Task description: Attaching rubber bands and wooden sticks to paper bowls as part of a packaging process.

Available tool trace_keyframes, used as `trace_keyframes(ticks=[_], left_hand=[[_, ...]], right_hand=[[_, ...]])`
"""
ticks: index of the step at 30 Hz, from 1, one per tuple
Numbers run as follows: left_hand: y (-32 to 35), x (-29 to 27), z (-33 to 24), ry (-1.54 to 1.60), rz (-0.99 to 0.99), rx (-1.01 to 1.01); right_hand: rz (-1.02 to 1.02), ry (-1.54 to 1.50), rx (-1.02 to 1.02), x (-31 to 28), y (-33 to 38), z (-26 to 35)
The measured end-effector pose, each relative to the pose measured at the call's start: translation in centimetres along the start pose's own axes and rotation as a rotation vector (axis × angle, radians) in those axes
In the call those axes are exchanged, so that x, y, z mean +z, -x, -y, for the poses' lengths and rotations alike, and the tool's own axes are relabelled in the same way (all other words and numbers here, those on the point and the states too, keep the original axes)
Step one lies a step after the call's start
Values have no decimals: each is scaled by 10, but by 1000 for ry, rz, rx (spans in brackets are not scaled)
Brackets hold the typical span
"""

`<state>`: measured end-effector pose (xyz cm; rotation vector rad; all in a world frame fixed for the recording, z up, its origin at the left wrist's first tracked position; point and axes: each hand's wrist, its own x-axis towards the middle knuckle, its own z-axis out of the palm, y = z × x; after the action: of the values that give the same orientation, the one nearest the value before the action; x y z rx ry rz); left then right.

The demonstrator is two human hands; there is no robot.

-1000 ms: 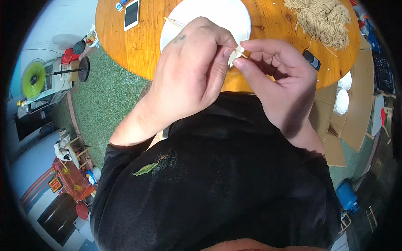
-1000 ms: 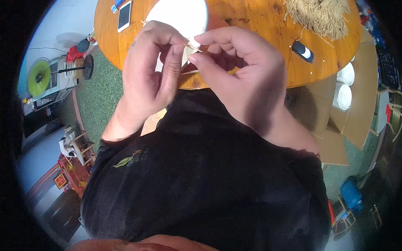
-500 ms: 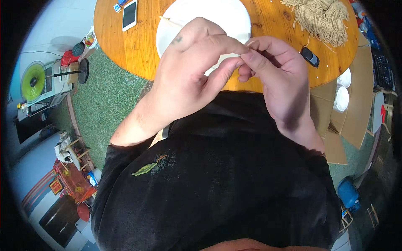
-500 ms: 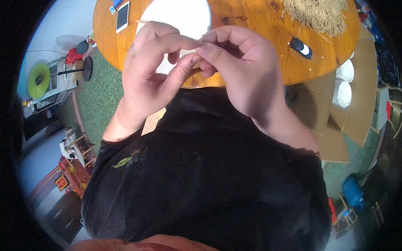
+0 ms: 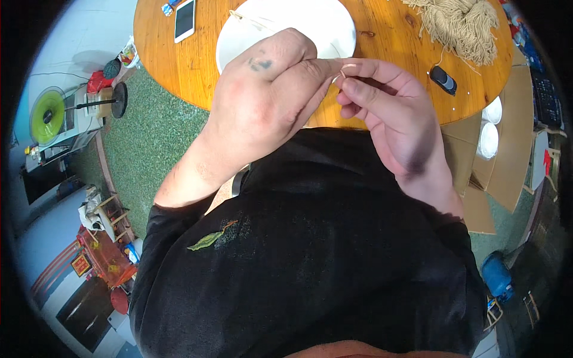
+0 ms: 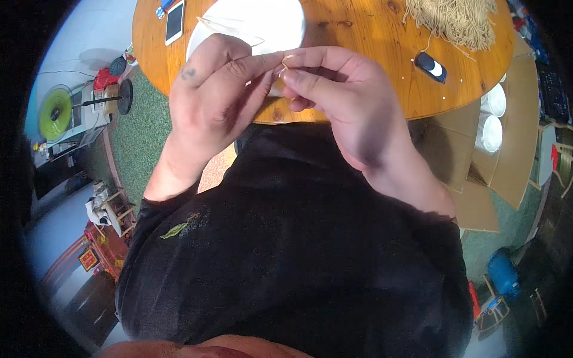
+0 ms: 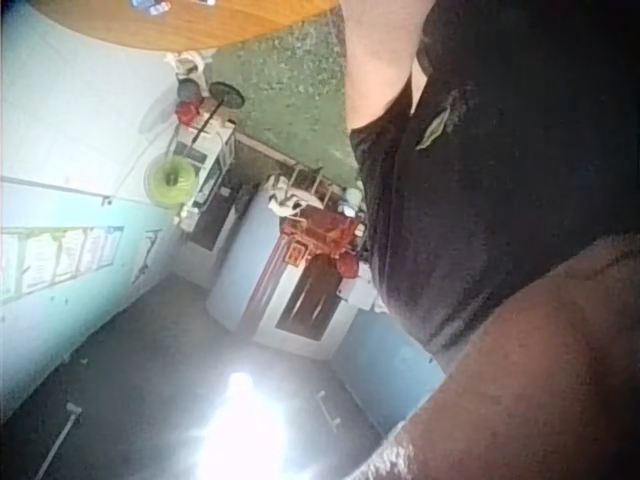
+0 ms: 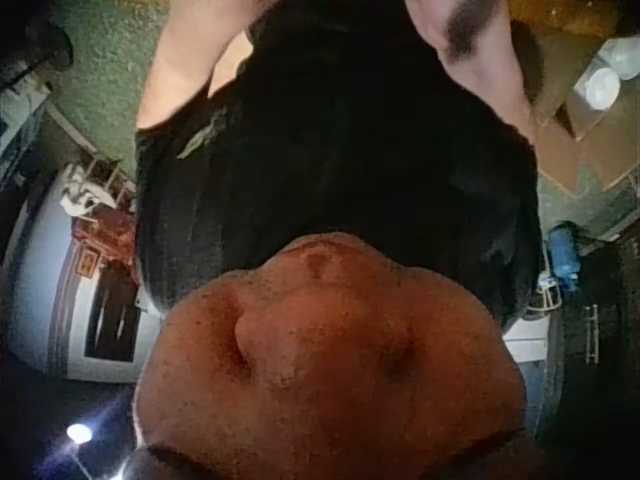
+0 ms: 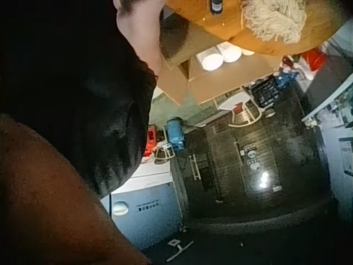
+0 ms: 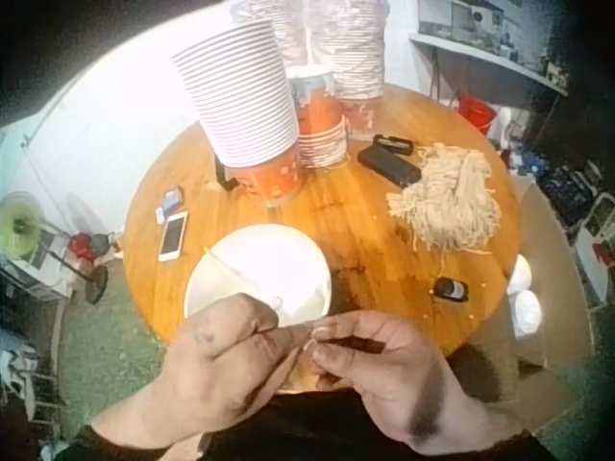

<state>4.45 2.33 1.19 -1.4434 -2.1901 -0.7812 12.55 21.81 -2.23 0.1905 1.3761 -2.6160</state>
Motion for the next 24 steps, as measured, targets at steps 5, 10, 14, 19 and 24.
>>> trace_keyframes(ticks=[5,10,14,19,24], left_hand=[[0,4,5,5,-17,19],[-1,6,-1,64,15,-72],[0,4,-3,49,84,-105],[-2,-2,-6,241,172,-185],[-2,-6,2,498,284,-270]], right_hand=[[28,50,-56,3,1,-5],[-145,320,-449,15,-2,-16],[-189,571,-656,7,-7,-17],[-113,838,-872,-1,-9,-13],[-84,622,-787,-2,-11,-15]])
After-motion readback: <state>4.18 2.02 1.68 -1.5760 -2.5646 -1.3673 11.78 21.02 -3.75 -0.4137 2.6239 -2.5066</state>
